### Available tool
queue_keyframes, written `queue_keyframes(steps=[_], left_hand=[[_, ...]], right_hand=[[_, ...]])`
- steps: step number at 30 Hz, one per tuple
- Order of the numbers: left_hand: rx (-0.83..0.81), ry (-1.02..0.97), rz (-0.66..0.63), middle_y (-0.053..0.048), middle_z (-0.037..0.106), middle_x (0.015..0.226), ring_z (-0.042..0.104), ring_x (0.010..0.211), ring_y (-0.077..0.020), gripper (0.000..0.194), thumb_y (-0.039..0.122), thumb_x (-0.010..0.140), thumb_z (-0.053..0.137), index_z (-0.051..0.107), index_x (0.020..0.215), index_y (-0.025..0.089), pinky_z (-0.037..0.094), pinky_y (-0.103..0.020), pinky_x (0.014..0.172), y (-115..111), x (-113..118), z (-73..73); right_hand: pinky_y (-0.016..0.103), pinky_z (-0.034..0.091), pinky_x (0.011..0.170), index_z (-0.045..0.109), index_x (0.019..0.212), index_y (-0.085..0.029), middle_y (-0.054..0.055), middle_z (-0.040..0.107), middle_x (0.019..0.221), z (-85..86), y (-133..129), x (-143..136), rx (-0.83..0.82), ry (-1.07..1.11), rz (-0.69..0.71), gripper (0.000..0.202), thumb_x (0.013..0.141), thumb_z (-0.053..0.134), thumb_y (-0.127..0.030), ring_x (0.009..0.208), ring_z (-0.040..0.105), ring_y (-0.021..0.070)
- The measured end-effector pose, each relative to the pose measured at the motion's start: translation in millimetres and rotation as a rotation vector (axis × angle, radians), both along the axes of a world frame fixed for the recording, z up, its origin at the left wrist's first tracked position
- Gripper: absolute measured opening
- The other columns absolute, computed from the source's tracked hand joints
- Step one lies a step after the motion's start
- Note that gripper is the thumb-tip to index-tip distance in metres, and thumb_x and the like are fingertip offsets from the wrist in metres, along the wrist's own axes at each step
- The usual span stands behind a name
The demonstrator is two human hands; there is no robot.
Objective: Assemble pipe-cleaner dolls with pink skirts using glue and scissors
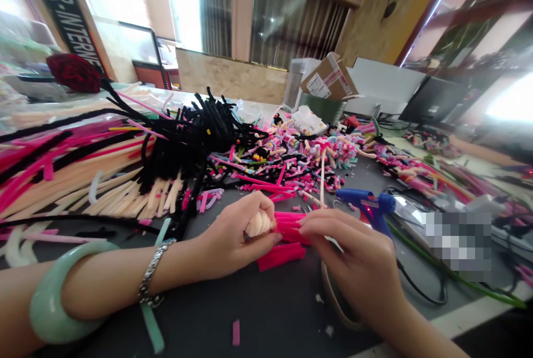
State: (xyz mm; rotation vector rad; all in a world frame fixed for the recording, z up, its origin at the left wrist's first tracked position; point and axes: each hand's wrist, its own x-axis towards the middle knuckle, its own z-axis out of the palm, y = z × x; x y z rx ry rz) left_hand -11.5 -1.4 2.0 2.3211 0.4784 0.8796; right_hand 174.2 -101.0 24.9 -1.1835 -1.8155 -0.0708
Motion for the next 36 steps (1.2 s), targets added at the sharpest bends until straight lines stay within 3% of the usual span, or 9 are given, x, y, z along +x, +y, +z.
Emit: queue_keyframes(steps=[11, 18, 31, 36], left_hand=[[0.007, -0.021, -0.061, 0.001, 0.051, 0.082, 0.047, 0.07, -0.0111, 0.014, 0.022, 0.086, 0.057, 0.043, 0.089, 0.02, 0.04, -0.023, 0.065, 0.2, -2.4, -1.4], [0.003, -0.003, -0.079, -0.001, 0.053, 0.084, 0.049, 0.072, -0.0117, 0.014, 0.024, 0.086, 0.057, 0.044, 0.089, 0.019, 0.04, -0.024, 0.066, 0.8, -2.9, 1.4], [0.009, -0.03, -0.107, 0.0, 0.052, 0.081, 0.048, 0.071, -0.0119, 0.014, 0.02, 0.085, 0.057, 0.043, 0.088, 0.019, 0.041, -0.024, 0.067, -0.5, -2.1, -0.3], [0.045, -0.046, -0.138, -0.001, 0.051, 0.082, 0.048, 0.072, -0.0127, 0.013, 0.019, 0.085, 0.056, 0.043, 0.088, 0.019, 0.042, -0.026, 0.069, -0.8, -1.8, 0.7]], right_hand=[[0.027, 0.049, 0.071, 0.062, 0.083, -0.021, -0.001, 0.066, 0.075, 1.7, -0.8, -2.8, 0.042, -0.115, -0.061, 0.018, 0.082, 0.058, -0.004, 0.074, 0.062, 0.0146], [0.024, 0.051, 0.069, 0.063, 0.089, -0.024, -0.001, 0.07, 0.079, 0.4, -2.4, 2.4, 0.084, -0.168, -0.108, 0.019, 0.083, 0.06, -0.006, 0.073, 0.066, 0.0133], [0.027, 0.05, 0.075, 0.061, 0.093, -0.022, 0.0, 0.067, 0.081, -1.8, -4.9, 4.9, 0.044, -0.181, 0.021, 0.025, 0.082, 0.058, 0.0, 0.076, 0.064, 0.0147], [0.031, 0.052, 0.076, 0.061, 0.097, -0.02, 0.002, 0.068, 0.084, -1.1, -6.1, 2.9, 0.104, -0.18, 0.082, 0.031, 0.078, 0.059, 0.004, 0.079, 0.063, 0.0162]])
